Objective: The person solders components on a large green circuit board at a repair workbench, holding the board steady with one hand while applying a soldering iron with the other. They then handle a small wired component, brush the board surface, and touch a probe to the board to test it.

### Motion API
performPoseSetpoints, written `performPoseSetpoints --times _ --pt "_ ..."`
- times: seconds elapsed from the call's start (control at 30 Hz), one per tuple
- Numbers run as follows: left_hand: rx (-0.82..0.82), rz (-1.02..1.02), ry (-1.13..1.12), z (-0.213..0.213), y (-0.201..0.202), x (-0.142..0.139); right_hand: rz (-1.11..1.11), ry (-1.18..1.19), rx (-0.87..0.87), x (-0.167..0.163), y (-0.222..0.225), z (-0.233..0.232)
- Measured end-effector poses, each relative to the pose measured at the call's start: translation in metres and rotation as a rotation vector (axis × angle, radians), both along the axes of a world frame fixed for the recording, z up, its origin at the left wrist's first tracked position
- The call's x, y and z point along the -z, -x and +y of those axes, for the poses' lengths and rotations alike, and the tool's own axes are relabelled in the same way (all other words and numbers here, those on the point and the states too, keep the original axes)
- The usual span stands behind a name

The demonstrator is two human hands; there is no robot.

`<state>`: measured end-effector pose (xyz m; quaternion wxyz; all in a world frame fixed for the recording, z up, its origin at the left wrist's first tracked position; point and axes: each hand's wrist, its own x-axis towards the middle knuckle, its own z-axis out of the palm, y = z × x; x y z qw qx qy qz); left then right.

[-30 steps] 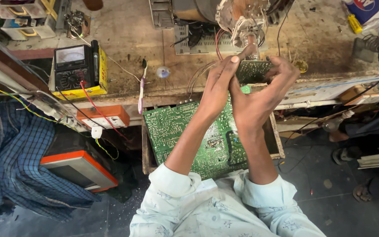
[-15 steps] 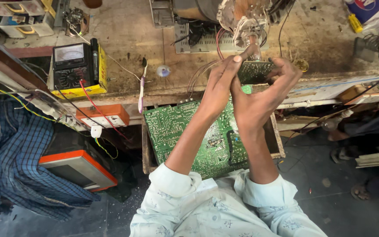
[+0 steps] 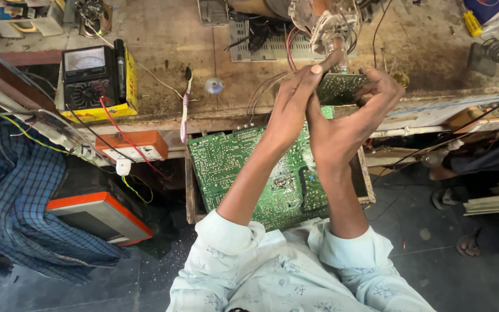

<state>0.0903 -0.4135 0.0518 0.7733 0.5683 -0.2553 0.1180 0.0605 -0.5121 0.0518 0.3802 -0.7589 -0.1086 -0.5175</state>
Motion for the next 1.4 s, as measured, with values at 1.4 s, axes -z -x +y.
performPoseSetpoints --times 1.4 --pt "-0.066 0.11 0.025 0.003 -0.022 0.042 -0.041 0.135 -0.049 0.005 0.009 0.015"
